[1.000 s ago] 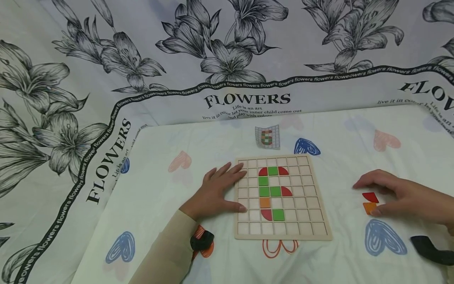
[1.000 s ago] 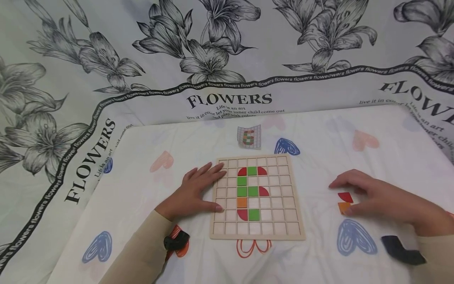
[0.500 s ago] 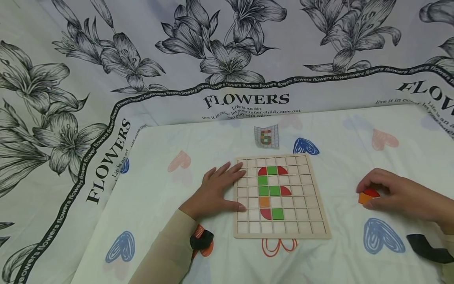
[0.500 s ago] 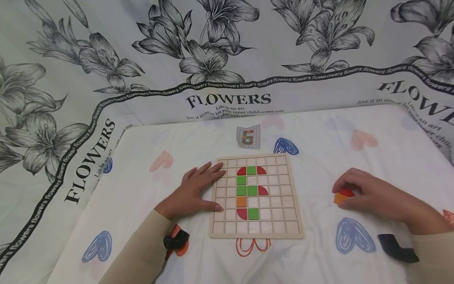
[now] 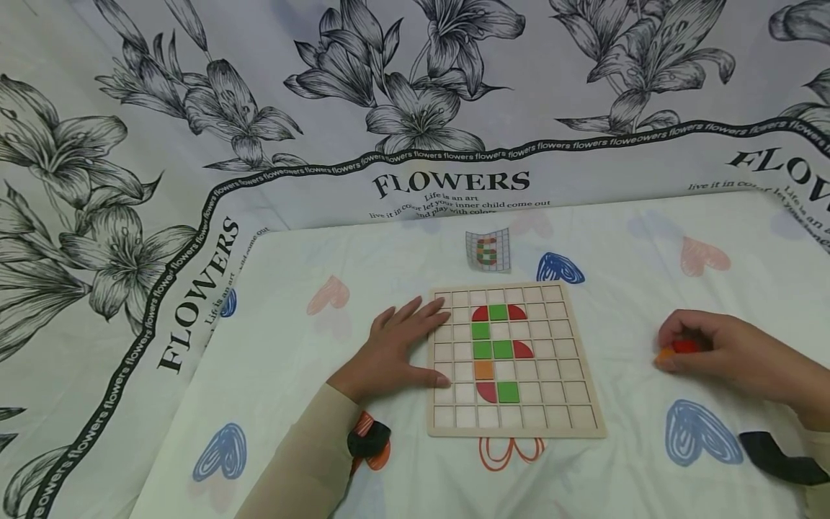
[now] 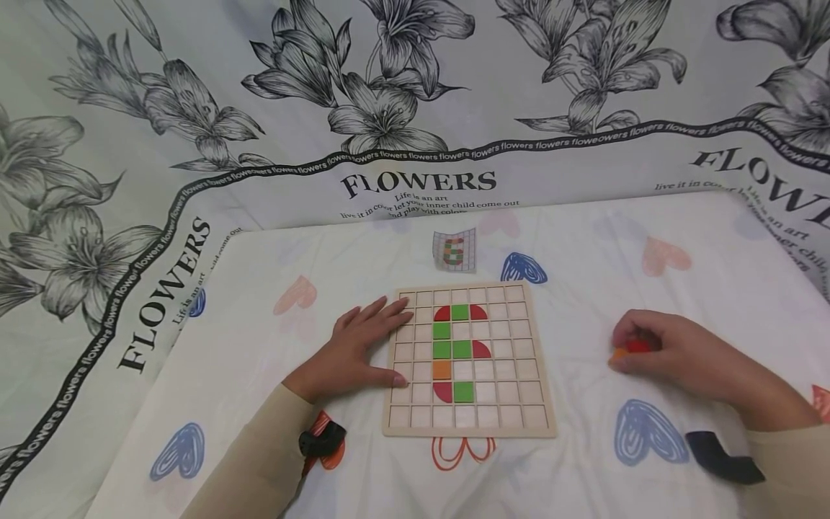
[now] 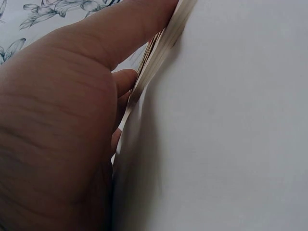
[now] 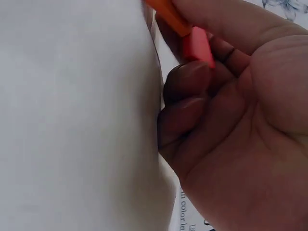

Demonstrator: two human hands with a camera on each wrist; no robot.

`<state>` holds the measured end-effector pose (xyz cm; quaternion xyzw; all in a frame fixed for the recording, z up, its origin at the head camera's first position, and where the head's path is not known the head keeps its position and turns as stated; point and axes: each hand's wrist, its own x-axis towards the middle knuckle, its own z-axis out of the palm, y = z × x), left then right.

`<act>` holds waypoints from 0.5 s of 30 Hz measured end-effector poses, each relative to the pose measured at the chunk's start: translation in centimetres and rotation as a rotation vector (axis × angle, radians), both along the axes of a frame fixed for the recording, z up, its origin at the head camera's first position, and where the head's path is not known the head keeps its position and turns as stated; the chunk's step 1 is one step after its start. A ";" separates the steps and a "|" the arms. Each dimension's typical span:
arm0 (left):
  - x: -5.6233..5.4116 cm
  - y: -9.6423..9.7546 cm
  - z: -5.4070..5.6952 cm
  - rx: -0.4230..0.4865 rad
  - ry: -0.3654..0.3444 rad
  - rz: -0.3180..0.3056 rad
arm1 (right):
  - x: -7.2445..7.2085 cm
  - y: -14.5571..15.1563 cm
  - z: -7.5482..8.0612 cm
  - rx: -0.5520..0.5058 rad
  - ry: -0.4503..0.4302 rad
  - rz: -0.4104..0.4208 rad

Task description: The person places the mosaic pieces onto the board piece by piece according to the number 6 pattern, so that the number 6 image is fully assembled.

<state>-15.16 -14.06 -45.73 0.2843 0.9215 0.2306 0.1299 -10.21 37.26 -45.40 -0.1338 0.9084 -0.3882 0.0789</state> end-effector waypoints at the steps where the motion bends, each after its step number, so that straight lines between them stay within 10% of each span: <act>1: 0.0 0.0 0.0 0.001 0.001 0.000 | 0.0 -0.1 0.1 -0.012 -0.002 -0.006; 15: -0.1 -0.1 -0.2 -0.008 -0.030 0.014 | 0.1 -0.7 0.8 -0.203 0.002 -0.086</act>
